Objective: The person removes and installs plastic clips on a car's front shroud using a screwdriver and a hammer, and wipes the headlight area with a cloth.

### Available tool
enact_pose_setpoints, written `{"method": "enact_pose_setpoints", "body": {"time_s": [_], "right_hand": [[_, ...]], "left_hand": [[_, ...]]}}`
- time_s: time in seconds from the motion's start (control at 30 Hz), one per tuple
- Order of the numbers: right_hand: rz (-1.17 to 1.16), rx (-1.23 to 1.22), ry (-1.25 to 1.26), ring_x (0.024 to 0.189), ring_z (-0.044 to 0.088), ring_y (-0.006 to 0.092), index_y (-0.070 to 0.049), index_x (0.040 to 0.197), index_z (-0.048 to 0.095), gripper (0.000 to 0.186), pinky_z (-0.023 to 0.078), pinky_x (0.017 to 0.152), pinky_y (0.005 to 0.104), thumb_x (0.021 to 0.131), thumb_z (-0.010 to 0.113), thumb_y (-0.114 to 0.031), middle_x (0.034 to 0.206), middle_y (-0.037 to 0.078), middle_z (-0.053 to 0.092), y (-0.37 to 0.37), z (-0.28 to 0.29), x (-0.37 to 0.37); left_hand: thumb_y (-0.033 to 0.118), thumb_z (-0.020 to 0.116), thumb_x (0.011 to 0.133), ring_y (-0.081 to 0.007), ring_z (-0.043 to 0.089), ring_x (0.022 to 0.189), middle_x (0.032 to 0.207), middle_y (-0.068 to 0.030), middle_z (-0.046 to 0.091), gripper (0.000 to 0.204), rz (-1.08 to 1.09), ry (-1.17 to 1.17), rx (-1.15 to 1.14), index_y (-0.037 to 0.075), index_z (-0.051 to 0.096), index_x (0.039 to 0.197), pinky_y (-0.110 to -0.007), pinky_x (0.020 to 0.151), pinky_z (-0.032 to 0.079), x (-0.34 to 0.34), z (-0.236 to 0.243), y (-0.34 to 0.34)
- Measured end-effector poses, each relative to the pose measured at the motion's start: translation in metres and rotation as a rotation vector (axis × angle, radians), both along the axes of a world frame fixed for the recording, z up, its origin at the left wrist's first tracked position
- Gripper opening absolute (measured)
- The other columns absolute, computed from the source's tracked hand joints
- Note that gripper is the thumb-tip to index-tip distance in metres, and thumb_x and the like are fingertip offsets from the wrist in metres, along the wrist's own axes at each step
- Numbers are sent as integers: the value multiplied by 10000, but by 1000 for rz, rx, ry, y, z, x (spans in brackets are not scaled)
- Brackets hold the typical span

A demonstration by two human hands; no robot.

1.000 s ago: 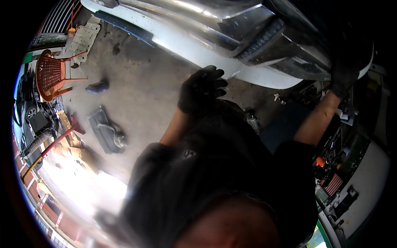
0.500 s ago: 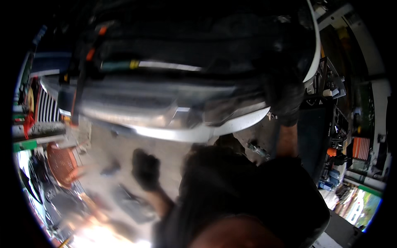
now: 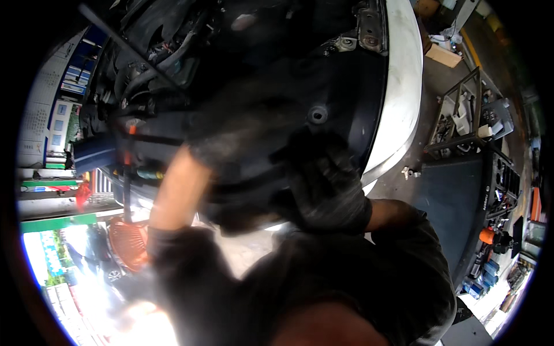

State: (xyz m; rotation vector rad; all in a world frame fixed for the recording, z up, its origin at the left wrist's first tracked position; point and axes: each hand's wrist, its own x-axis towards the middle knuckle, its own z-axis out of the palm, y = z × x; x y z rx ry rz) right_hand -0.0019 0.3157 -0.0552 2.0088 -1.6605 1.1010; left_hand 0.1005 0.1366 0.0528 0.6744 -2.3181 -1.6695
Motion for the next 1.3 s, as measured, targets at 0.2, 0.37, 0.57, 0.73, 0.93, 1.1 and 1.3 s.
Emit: {"method": "enact_pose_setpoints", "body": {"time_s": [0.2, 0.37, 0.57, 0.73, 0.93, 1.1, 1.3], "right_hand": [[-43, -99, 20, 1110, 703, 451, 104, 980, 708, 350, 534, 1035, 589, 933, 581, -218, 1092, 328, 719, -3, -2, -15], [-53, -126, 48, 1094, 703, 456, 135, 1014, 698, 428, 535, 1057, 547, 932, 580, -268, 1090, 331, 719, -5, -7, -21], [-13, -71, 110, 1124, 690, 467, 153, 1068, 688, 438, 532, 1067, 552, 971, 546, -250, 1116, 339, 708, -1, -9, -23], [13, -16, 172, 1187, 675, 460, 134, 1138, 679, 373, 542, 1064, 556, 1038, 498, -177, 1199, 350, 687, 2, -10, -26], [2, -53, 158, 1228, 654, 461, 137, 1175, 674, 383, 531, 1079, 552, 1043, 495, -175, 1241, 347, 673, 4, -9, -27], [-34, -50, 141, 1210, 666, 448, 110, 1168, 688, 402, 529, 1074, 545, 1042, 516, -231, 1237, 327, 684, 5, -9, -24], [-57, -143, 93, 1050, 715, 411, 110, 987, 726, 380, 524, 1064, 528, 891, 582, -229, 1033, 277, 738, 2, -12, -19]], "left_hand": [[99, 774, 817, -160, 704, 827, 943, -77, 739, 300, -343, -95, -556, -18, 737, 1091, -295, 774, 565, -54, -17, -25], [62, 764, 778, -204, 746, 862, 948, -109, 765, 252, -369, -259, -473, -9, 772, 1020, -311, 809, 591, -62, -22, -24], [130, 803, 742, -223, 730, 947, 972, -35, 768, 113, -438, -94, -849, 153, 807, 853, -382, 886, 590, -64, -23, -22], [42, 764, 808, -231, 771, 867, 951, -89, 784, 107, -498, -72, -895, 59, 798, 908, -321, 795, 633, -66, -21, -19], [77, 804, 789, -231, 762, 854, 948, -98, 773, 130, -400, -167, -961, 60, 795, 917, -317, 805, 618, -66, -21, -6], [309, 818, 791, -285, 744, 931, 952, -109, 773, 267, -100, -439, -774, 96, 802, 950, -399, 835, 582, -67, -19, -3], [325, 793, 805, -333, 713, 895, 961, -136, 746, 276, -206, -504, -775, 99, 792, 962, -436, 829, 570, -67, -29, -16]]}}
